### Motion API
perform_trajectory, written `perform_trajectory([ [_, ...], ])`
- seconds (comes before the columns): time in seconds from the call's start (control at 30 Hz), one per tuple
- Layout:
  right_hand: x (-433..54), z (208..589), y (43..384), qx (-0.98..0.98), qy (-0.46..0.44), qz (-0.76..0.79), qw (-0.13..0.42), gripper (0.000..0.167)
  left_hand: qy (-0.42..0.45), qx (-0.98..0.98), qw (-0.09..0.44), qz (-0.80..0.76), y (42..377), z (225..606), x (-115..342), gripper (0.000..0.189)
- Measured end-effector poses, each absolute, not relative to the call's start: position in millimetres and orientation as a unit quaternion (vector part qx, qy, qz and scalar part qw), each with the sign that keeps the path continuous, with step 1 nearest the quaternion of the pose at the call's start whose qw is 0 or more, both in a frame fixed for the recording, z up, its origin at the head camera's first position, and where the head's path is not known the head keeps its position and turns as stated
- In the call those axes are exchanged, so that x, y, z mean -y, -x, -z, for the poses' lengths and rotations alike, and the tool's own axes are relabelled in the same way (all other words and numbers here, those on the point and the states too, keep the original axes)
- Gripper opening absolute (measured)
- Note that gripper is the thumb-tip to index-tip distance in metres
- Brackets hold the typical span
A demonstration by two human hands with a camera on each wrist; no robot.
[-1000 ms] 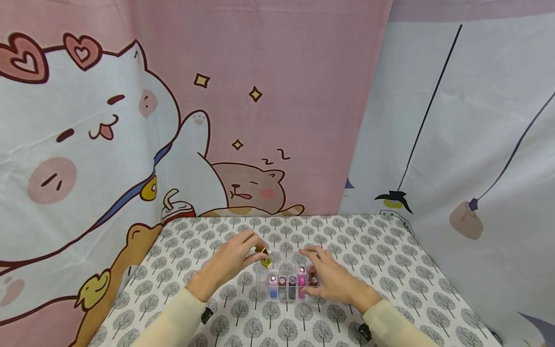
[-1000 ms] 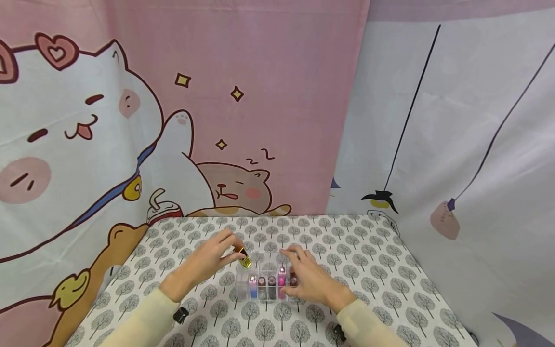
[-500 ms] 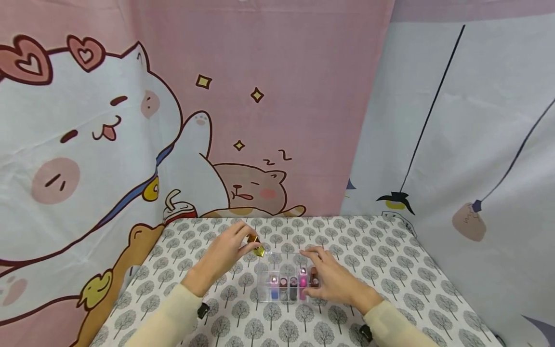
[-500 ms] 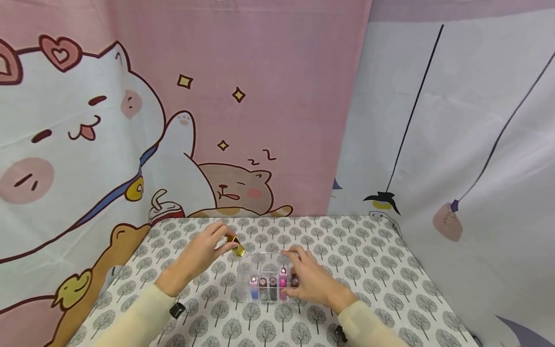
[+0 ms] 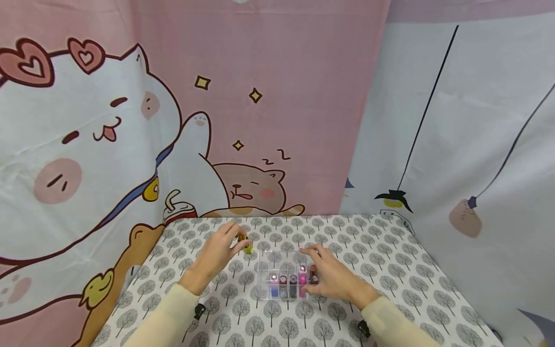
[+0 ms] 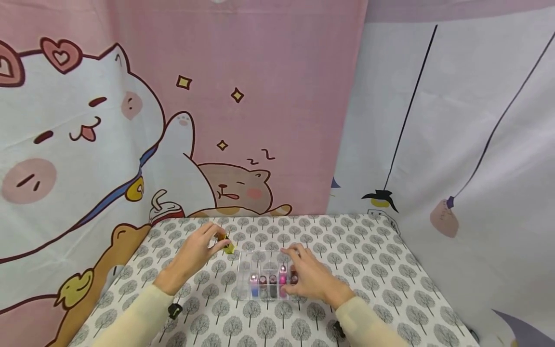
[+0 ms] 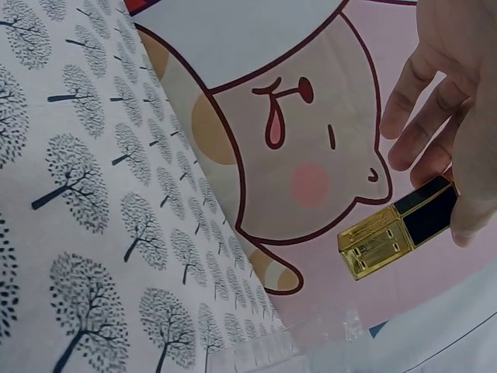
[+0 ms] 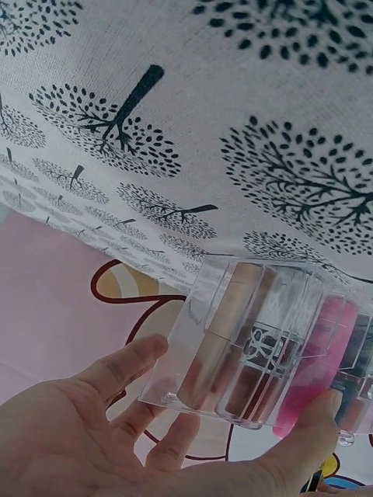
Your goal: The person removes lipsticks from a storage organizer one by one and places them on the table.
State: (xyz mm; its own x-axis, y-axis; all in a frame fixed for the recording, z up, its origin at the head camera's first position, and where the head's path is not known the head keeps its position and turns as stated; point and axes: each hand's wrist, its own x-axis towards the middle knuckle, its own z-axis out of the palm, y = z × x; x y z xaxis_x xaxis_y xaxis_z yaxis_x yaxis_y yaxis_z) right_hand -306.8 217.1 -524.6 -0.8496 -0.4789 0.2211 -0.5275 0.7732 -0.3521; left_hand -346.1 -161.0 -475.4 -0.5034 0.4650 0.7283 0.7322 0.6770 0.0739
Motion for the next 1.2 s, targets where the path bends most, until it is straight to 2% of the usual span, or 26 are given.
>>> perform_trajectory([
  [0.17, -217.7, 526.2, 308.4, 0.938, -0.264, -0.217, 0.054, 0.110, 0.346, 0.854, 0.333, 0.198, 349.1, 485.0, 162.6, 0.023],
  [0.53, -219.5, 529.1, 308.1, 0.938, -0.260, -0.224, 0.051, 0.110, 0.276, 0.918, 0.197, 0.204, 351.0, 507.7, 158.9, 0.022],
  [0.7, -220.0, 527.5, 307.2, 0.938, -0.259, -0.224, 0.054, 0.110, 0.285, 0.918, 0.188, 0.200, 355.0, 516.8, 157.6, 0.024],
  [0.97, -219.2, 526.3, 307.1, 0.936, -0.261, -0.230, 0.049, 0.110, 0.276, 0.923, 0.157, 0.219, 354.3, 530.4, 158.1, 0.017],
  [1.2, -217.7, 525.2, 307.8, 0.937, -0.265, -0.222, 0.055, 0.109, 0.263, 0.929, 0.153, 0.211, 353.4, 535.0, 159.5, 0.018],
])
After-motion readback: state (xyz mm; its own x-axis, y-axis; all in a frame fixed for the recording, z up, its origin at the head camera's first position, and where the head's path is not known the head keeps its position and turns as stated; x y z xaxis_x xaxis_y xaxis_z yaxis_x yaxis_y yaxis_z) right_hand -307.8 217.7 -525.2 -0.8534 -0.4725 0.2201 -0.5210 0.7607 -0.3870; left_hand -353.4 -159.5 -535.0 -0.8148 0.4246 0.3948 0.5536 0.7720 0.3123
